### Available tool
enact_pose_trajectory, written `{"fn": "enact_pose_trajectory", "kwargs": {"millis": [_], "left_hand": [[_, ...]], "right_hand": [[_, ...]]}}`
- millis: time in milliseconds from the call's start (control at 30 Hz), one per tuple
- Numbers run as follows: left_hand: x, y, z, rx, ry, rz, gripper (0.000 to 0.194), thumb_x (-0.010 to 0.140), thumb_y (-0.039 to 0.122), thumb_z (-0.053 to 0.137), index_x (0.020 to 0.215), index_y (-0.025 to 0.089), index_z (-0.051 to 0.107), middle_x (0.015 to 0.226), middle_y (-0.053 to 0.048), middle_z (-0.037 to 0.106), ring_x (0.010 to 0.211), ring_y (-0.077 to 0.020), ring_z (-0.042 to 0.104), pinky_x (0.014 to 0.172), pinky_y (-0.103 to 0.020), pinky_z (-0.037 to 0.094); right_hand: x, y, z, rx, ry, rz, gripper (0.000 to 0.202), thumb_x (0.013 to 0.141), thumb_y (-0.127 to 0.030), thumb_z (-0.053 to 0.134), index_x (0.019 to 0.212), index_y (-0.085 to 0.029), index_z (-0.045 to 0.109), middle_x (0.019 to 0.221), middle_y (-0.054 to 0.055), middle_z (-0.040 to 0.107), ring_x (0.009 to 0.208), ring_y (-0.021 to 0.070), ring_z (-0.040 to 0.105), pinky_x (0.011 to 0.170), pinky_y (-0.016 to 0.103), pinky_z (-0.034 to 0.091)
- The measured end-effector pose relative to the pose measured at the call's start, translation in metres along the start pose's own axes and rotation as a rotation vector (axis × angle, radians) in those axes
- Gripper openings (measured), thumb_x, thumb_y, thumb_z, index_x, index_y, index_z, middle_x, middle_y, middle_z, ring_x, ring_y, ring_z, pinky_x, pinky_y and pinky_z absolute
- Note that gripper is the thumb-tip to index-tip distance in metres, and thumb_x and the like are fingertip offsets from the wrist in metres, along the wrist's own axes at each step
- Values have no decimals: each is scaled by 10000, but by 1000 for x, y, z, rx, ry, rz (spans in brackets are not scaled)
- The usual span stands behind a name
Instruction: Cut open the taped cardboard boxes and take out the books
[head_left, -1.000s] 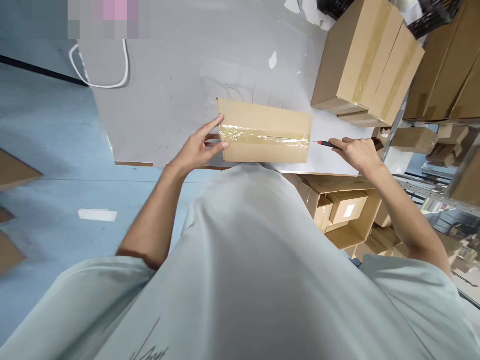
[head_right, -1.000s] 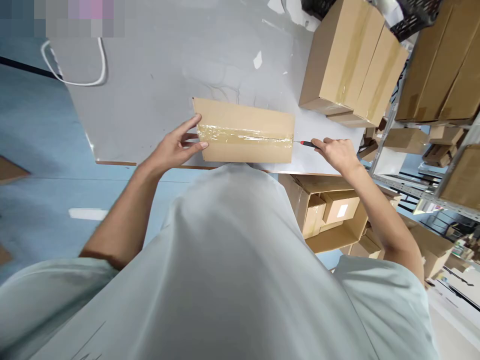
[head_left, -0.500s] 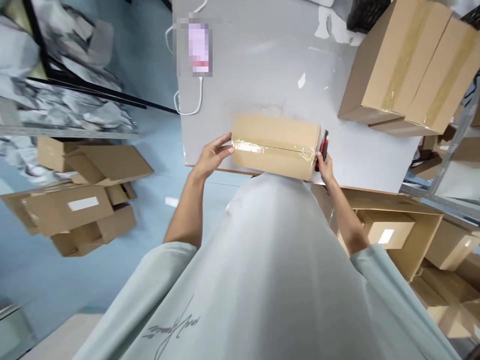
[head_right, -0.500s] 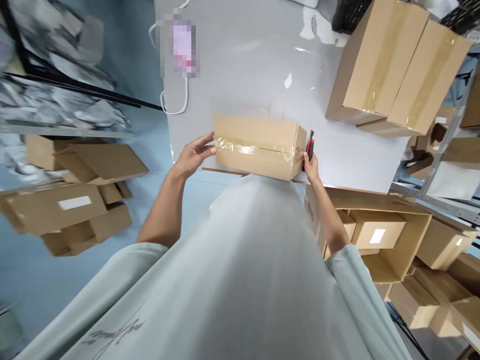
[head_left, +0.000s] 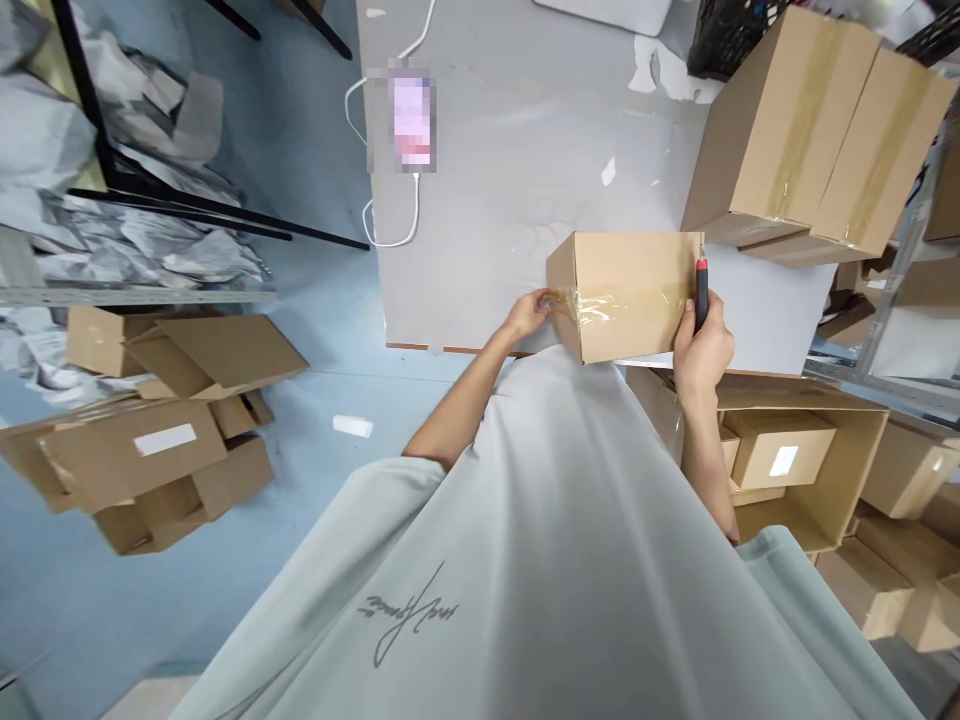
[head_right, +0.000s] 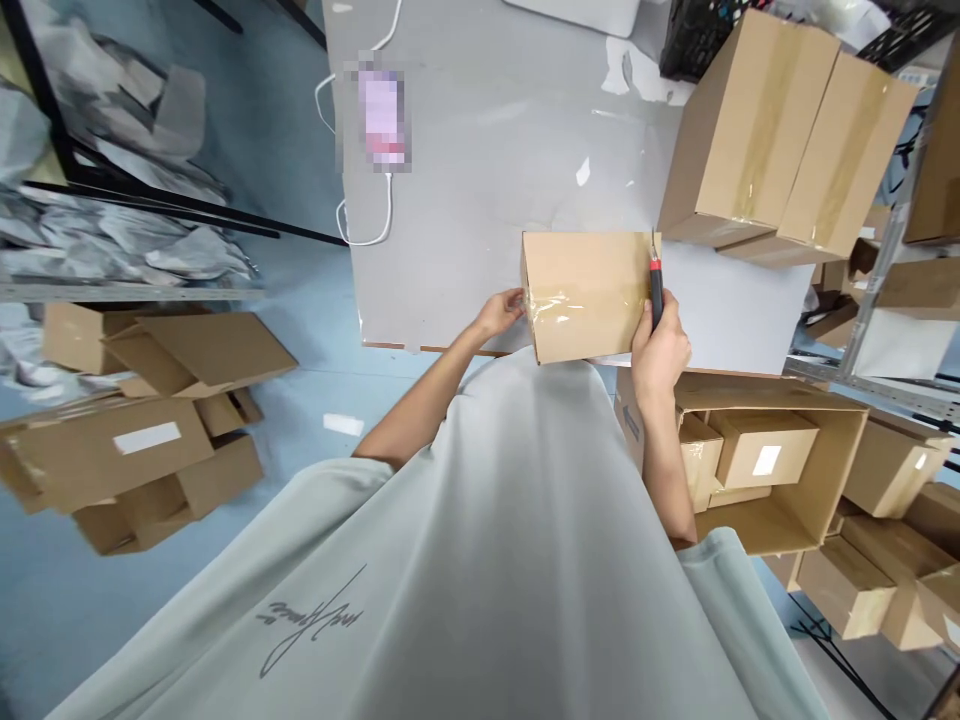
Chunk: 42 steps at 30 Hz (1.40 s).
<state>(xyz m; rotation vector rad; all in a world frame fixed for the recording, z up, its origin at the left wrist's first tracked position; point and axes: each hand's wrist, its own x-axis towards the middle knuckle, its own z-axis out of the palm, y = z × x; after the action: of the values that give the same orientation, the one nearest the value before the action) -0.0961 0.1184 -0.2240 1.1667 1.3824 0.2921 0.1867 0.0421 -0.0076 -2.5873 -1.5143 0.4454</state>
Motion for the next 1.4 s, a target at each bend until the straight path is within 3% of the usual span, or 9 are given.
{"fn": "enact_pose_trajectory", "kwargs": {"millis": [100,200,333,500,600,767,1033,1233,1400], "left_hand": [[-10,7,-12,86,33,108,842,846,200,769,1661,90,588,1743,-226,579,1623,-414,555,1371,-576,438],[-36,28,-48,55,80,349,928,931,369,788,1777,217,438,1855,-175,439,1667,-390,505,1321,-569,498],[-62,80,-87,52,85,485,667,1048,493,698,1681,337,554,1726,-100,611,1606,-353,577,1255,-561,557],[-59,118,-97,84,37,546,402,1015,395,761,1403,292,732,1497,-77,747,1367,-307,726,1188,-526,618],[-53,119,-98,92,10,551,395,990,360,794,1373,288,728,1459,-67,755,1304,-293,744,1181,-511,625],[-44,116,-101,81,-46,567,418,957,363,843,1347,274,724,1441,-73,744,1255,-288,752,1150,-490,637],[-37,109,-103,52,-86,597,406,976,419,845,1337,281,722,1424,-62,733,1227,-284,756,1125,-480,637],[-33,107,-104,26,-113,627,407,958,418,874,1309,272,730,1410,-63,743,1211,-290,765,1117,-479,636],[-28,98,-99,14,-105,643,424,987,472,852,1353,300,722,1439,-54,734,1275,-318,754,1138,-514,630]], "right_hand": [[-10,-20,10,-34,33,-6,724,1174,-494,185,1691,-143,551,1339,283,776,1102,412,770,894,471,580],[-19,-33,24,-62,59,-27,729,1169,-454,154,1725,-156,520,1419,281,743,1207,405,756,937,474,596],[-25,-40,31,-102,86,-22,718,1169,-424,156,1735,-153,505,1447,280,707,1264,400,738,975,497,609],[-27,-37,22,-198,175,-70,665,1182,-431,234,1707,-184,559,1446,261,635,1271,376,726,957,506,632],[-43,-46,9,-249,173,-60,663,1193,-441,269,1740,-172,531,1402,271,667,1290,393,732,996,539,635],[-91,-93,-1,-77,-154,-113,690,1187,-458,378,1851,-272,342,1634,212,685,1374,398,762,1036,527,667],[-124,-143,11,100,-247,-123,637,1170,-379,404,1799,-300,459,1706,69,655,1467,310,737,1175,488,632],[-132,-160,8,-44,-285,-87,693,1163,-362,427,1850,-308,356,1597,100,750,1316,354,806,1044,483,665],[-136,-188,8,-346,-352,-22,758,1176,-332,389,1897,-272,164,1330,182,830,1019,342,832,896,422,641]]}}
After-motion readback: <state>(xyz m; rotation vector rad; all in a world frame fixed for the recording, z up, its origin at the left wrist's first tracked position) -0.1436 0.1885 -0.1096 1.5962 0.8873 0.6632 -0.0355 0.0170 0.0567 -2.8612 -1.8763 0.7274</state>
